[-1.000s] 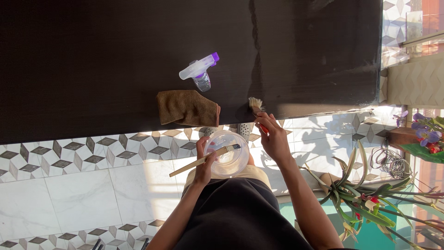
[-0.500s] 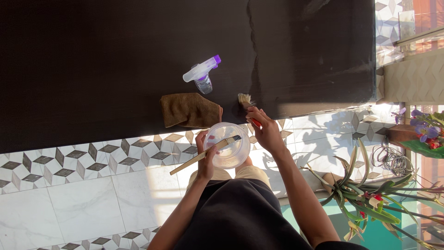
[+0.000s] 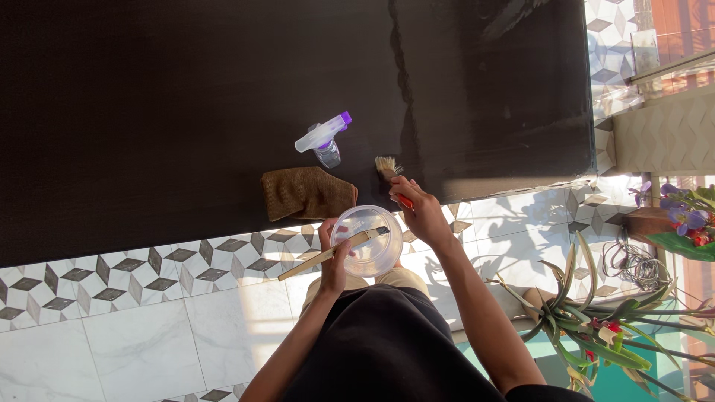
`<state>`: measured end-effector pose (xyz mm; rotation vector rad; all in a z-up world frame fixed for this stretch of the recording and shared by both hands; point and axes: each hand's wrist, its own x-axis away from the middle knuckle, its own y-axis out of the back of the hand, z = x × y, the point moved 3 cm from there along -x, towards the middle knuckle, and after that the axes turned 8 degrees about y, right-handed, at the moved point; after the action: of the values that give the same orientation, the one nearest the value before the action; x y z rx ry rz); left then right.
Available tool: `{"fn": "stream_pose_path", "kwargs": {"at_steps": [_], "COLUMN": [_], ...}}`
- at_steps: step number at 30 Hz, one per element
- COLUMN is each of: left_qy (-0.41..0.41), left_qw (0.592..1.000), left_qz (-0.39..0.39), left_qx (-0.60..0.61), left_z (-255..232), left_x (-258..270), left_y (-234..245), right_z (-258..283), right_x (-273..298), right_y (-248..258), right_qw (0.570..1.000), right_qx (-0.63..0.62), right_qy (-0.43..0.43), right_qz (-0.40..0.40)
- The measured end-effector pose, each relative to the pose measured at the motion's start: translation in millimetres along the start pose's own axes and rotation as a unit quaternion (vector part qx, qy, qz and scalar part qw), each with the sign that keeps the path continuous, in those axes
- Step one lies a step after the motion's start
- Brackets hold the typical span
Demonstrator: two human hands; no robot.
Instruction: The person paints a black table with a brush, dipping the brush into a plastic container of liquid and applying it to the surface in long strokes.
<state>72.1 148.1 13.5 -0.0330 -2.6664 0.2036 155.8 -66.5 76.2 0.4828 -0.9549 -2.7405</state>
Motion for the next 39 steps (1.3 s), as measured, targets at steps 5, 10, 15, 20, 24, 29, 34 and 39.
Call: {"fn": "stream_pose_path", "kwargs": {"at_steps": [5,10,15,20,24,29,34,39], "left_qy": [0.001,-0.001,0.001,0.005,0.000,0.004,0.005,-0.009], "left_qw": [1.000,0.999,1.000,1.000,1.000,1.000,0.999,0.999], "left_qz": [0.007,0.016,0.007,0.001,-0.009,-0.029,-0.038,-0.034], "left_qx": [0.016,0.030,0.013,0.009,0.018,0.002,-0.004,0.018], "left_z": [-3,-2,-5,-13,-20,-27,-30,-33], "left_x": [-4,-17,-35,-49,-56,-66,-72,-84], "left_y": [-10,-25,-43,-56,-59,-60,-62,-80], "right_z": [-4,-23,-26,-52,-62,-66,-82,-86], "right_x": [4,-22,-39,-41,-64,-74,-80,-107], "right_y": [18,32,34,58,59,58,77,73], "right_qw": [0.996,0.995,0.997,0.992,1.000,0.991,0.994,0.999], "right_qx": [0.008,0.037,-0.059,-0.028,0.014,-0.076,-0.022,-0.020], "right_qy": [-0.064,-0.095,-0.004,-0.083,0.008,-0.002,-0.043,-0.003], "right_qz": [0.058,-0.005,0.048,0.088,0.025,0.113,0.101,0.049]}}
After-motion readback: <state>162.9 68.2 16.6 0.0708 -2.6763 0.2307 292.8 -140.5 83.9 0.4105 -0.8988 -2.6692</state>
